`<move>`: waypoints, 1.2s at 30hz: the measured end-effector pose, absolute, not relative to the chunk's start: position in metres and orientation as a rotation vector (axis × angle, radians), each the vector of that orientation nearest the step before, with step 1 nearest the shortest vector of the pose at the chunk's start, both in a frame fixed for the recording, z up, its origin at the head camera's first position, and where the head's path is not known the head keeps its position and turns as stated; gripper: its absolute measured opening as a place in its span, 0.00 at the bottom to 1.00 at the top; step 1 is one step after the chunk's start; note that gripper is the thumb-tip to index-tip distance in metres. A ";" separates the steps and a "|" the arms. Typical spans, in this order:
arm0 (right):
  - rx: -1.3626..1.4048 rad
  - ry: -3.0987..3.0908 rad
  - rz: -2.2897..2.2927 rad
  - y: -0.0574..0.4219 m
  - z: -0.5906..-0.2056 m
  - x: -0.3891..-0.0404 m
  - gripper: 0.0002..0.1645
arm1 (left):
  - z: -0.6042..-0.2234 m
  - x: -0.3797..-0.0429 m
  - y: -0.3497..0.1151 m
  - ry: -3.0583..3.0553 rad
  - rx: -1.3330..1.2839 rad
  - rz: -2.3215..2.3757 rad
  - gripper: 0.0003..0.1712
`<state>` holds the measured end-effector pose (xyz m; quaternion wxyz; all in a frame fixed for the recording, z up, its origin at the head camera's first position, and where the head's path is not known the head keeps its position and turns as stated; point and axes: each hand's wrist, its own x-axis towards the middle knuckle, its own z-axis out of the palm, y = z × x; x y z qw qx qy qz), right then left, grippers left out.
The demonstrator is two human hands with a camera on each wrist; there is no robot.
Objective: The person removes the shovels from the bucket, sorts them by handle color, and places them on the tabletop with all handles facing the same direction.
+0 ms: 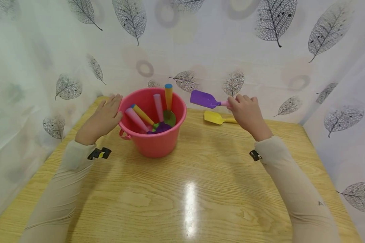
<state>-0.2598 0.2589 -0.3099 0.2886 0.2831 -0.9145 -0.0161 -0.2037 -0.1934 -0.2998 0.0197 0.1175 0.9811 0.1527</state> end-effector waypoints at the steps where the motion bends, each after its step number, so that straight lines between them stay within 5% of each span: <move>1: 0.756 -2.446 -0.043 0.261 -0.312 -0.259 0.11 | -0.300 -0.204 -0.193 3.044 0.366 0.474 0.37; 36: 0.750 -2.544 0.007 0.308 -0.368 -0.249 0.13 | -0.301 -0.203 -0.194 3.055 0.391 0.470 0.36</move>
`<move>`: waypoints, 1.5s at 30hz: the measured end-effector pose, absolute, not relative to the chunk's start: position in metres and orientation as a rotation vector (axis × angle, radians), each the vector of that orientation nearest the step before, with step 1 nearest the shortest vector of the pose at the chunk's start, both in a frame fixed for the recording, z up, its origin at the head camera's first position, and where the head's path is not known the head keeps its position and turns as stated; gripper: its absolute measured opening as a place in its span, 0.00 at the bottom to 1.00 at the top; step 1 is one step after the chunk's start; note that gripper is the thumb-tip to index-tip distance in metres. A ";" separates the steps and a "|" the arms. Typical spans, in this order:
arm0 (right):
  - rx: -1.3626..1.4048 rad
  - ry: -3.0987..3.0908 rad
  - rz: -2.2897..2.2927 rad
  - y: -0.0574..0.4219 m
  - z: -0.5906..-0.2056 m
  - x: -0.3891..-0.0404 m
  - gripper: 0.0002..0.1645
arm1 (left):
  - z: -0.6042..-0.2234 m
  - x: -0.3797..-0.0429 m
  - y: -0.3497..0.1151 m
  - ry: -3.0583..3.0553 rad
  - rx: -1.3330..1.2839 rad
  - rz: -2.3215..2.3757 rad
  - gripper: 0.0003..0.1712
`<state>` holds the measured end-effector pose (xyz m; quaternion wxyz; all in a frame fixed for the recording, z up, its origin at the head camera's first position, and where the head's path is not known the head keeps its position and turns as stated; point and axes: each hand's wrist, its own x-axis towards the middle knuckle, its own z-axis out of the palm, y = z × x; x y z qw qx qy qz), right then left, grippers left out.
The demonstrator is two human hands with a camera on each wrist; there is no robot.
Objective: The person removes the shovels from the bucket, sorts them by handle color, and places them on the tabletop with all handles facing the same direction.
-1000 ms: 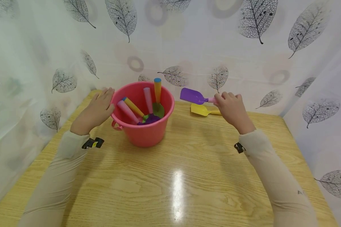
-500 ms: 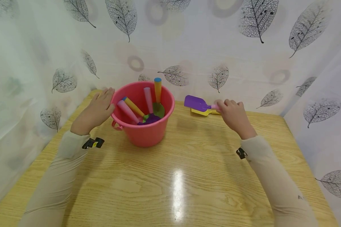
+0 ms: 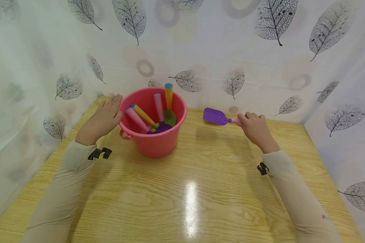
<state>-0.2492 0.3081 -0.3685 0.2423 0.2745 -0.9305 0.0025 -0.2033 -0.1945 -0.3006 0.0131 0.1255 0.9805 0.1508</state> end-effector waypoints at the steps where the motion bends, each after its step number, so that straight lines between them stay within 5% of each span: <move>1: 0.753 -2.542 0.006 0.311 -0.369 -0.249 0.13 | -0.301 -0.203 -0.195 3.056 0.392 0.469 0.36; 45: 0.824 -2.662 0.069 0.350 -0.402 -0.245 0.14 | -0.302 -0.204 -0.195 3.055 0.387 0.488 0.36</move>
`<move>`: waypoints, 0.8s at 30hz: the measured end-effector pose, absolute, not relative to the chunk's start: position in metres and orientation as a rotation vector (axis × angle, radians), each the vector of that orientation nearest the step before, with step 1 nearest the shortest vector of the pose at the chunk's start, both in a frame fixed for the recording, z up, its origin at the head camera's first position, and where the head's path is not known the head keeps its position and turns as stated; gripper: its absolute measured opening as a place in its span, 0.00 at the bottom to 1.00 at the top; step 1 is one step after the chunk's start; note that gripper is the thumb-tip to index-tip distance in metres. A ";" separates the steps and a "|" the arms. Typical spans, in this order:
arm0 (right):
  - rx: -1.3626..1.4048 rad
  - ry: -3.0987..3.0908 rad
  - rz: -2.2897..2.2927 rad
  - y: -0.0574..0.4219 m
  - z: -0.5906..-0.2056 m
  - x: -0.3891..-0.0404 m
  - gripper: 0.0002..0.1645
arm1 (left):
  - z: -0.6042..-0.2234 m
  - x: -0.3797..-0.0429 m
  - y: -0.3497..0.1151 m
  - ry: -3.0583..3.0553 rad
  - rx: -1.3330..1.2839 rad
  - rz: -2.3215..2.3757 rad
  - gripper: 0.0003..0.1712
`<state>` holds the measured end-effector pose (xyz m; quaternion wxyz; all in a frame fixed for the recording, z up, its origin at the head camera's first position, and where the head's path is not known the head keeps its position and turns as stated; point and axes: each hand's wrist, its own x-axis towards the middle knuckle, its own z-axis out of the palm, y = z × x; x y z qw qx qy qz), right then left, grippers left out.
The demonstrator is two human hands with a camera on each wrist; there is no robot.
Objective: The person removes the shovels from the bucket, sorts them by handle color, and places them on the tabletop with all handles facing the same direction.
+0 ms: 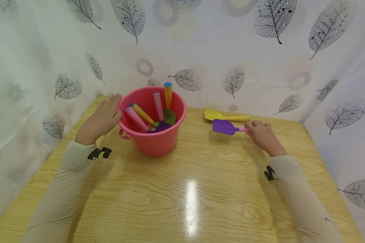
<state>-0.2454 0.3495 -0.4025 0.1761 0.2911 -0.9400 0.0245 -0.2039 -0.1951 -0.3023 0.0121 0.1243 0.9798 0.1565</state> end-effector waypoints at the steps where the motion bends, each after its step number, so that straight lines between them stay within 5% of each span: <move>1: 0.828 -2.668 0.074 0.349 -0.403 -0.246 0.14 | -0.303 -0.204 -0.195 3.055 0.385 0.491 0.37; 24: 0.901 -2.839 0.043 0.322 -0.413 -0.242 0.07 | -0.304 -0.205 -0.195 3.061 0.382 0.499 0.37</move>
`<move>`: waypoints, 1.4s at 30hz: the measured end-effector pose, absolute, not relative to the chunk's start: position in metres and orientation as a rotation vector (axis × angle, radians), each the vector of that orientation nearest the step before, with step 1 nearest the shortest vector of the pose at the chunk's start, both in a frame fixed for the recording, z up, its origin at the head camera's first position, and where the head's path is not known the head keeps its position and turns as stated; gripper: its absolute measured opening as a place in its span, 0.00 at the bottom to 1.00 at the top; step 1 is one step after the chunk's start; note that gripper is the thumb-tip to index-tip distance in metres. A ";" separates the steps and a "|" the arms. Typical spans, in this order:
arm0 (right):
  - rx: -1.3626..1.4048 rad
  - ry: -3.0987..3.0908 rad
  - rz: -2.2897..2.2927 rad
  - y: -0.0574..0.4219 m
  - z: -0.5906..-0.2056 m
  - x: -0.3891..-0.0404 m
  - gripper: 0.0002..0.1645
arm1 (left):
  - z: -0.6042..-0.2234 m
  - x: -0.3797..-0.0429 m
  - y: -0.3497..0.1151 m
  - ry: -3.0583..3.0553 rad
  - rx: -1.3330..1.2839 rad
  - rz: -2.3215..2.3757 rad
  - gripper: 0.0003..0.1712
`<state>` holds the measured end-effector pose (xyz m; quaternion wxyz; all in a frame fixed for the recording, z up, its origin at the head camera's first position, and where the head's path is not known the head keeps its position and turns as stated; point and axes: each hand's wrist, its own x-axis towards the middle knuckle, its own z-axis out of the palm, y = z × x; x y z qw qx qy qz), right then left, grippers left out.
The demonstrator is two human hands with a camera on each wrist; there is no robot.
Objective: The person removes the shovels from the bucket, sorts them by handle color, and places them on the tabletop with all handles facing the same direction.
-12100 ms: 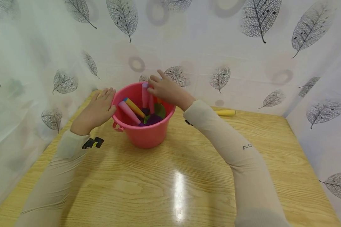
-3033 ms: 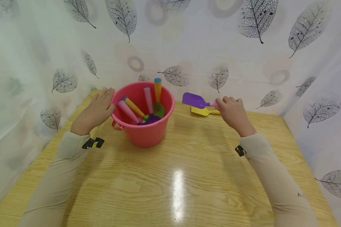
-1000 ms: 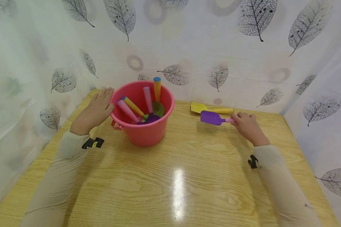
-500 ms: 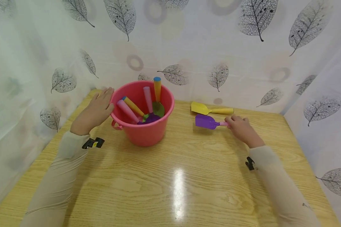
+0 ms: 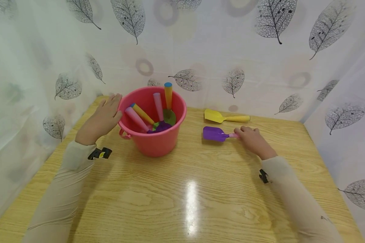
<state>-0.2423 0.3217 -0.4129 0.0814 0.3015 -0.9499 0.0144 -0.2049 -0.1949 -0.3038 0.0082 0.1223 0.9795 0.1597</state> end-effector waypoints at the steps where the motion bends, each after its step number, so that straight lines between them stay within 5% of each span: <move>1: 0.898 -2.848 0.041 0.321 -0.413 -0.242 0.07 | -0.304 -0.205 -0.195 3.060 0.381 0.503 0.37; 42: 0.920 -2.925 0.074 0.316 -0.420 -0.241 0.06 | -0.299 -0.202 -0.193 3.017 0.359 0.547 0.37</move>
